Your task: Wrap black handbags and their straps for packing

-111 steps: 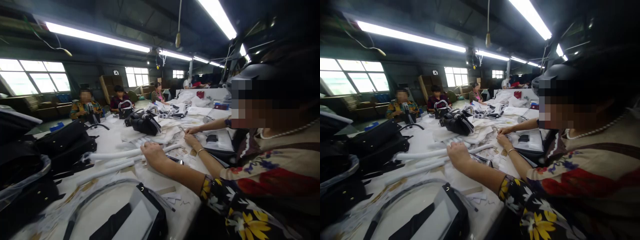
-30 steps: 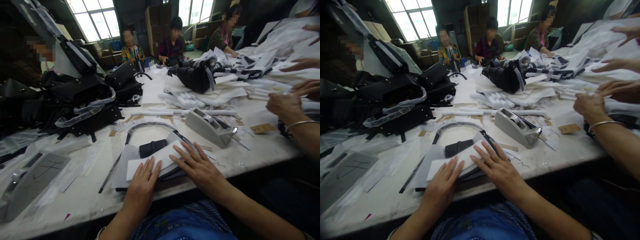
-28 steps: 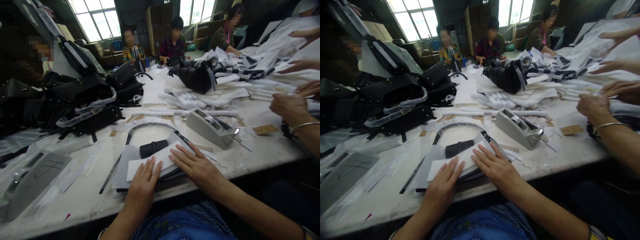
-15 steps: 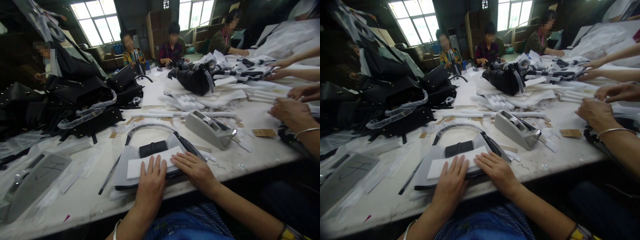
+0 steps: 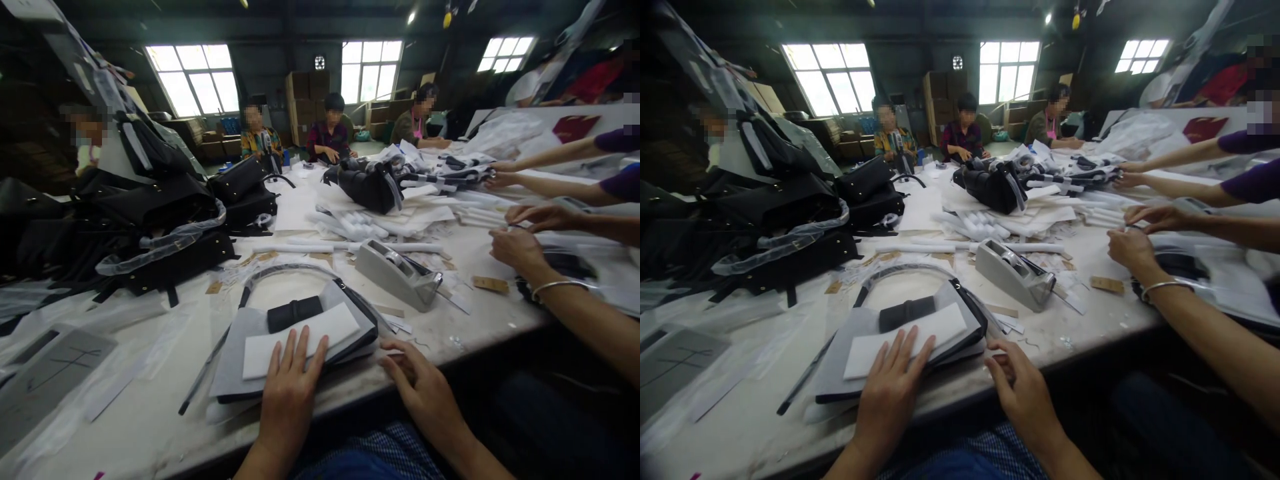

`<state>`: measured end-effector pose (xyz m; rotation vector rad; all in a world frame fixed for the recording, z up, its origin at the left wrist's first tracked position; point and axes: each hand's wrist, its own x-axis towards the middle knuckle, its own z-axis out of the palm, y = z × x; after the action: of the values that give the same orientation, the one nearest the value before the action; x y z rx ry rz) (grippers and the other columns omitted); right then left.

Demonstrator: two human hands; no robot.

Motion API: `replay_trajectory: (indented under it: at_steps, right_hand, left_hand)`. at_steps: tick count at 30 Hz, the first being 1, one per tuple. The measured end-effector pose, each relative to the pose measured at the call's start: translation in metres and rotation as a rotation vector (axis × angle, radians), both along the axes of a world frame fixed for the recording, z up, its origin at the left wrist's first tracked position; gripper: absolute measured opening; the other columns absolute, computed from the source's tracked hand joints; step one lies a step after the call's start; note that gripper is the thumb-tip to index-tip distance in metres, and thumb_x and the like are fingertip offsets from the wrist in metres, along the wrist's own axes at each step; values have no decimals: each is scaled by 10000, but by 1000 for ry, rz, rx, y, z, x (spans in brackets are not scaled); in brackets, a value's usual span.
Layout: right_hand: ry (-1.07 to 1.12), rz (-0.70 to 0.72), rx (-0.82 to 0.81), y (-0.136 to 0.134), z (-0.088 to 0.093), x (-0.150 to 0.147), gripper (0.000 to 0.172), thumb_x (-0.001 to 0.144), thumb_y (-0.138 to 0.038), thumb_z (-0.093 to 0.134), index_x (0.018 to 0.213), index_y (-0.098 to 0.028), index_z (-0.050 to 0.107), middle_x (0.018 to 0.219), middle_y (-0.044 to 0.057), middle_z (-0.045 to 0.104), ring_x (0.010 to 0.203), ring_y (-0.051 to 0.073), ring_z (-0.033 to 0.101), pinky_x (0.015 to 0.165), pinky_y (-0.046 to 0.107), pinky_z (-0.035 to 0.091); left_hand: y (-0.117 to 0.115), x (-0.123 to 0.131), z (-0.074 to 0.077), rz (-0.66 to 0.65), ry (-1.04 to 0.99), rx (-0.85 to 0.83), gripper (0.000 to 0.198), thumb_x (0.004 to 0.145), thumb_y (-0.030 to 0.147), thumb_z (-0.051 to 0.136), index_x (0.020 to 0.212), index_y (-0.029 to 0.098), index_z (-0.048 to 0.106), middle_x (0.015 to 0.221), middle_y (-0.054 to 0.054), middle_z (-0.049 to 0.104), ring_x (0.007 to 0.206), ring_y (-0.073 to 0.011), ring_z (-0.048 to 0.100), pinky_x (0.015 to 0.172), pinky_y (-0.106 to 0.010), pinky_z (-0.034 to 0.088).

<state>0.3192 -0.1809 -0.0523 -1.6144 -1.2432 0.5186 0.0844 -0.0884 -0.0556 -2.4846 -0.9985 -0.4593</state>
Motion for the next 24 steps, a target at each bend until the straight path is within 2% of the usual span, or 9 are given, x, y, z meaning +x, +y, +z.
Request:
replay_trajectory:
  at_steps: [2,4,6,8,11,14,17,20,24]
  right_hand:
    - [321,13,-166,-1,-4,-3,394,884,-480,642,1180,-220,619,1137,103,725,998,270,724,875,397,604]
    - [571,20,-201,3,-6,-5,598,838,-511,694,1334,-213,542,1280,131,666,1130,284,674,996,444,540]
    - [705,24,-203,8,-1,-5,732,821,-517,718,1439,-218,462,1344,135,626,1189,276,639,1063,472,478]
    - [720,111,-240,13,9,-3,677,860,-536,670,1433,-221,492,1339,116,632,1200,264,626,1076,478,459]
    - [588,254,-272,19,28,-5,557,885,-596,602,1265,-192,654,1252,101,679,1166,287,629,1046,496,473]
    - [497,243,-217,25,40,-15,566,840,-600,659,1229,-190,667,1226,97,688,1172,298,619,1087,512,429]
    - [719,272,-175,31,44,-29,528,888,-539,638,1312,-228,589,1286,81,658,1203,263,610,1087,490,445]
    - [959,261,-155,38,46,-41,451,899,-471,656,1267,-217,599,1250,85,678,1132,244,657,1029,454,511]
    - [1019,179,-163,51,51,-47,396,848,-402,737,1156,-175,639,1150,85,717,1021,226,698,976,418,556]
  left_hand:
    - [0,0,0,-3,0,-3,629,918,109,530,1501,286,375,1526,-137,429,1356,-358,475,1042,-533,485]
    - [1,0,-1,-10,-3,-5,631,916,125,551,1501,285,376,1524,-139,432,1358,-360,472,1042,-534,484]
    - [1,-2,-2,-19,-9,-5,634,916,124,554,1503,282,373,1525,-141,431,1358,-361,472,1040,-533,485]
    - [2,-4,-3,-31,-27,1,634,918,116,543,1505,280,368,1530,-140,423,1358,-360,473,1036,-533,487]
    - [2,-12,-2,-48,-73,4,634,926,90,507,1510,285,355,1541,-122,411,1372,-343,460,1053,-523,472]
    - [3,-21,-1,-54,-117,-12,636,934,70,477,1513,296,343,1547,-104,406,1390,-322,439,1078,-507,451]
    - [5,-25,-1,-56,-128,-20,629,946,84,472,1520,298,327,1559,-98,383,1412,-328,402,1089,-510,436]
    - [6,-25,-3,-39,-108,-14,639,952,96,469,1537,280,287,1574,-75,352,1439,-352,346,1102,-539,412]
    - [7,-26,-2,-30,-107,-9,671,948,125,472,1560,203,210,1588,-67,318,1461,-371,286,1116,-554,386]
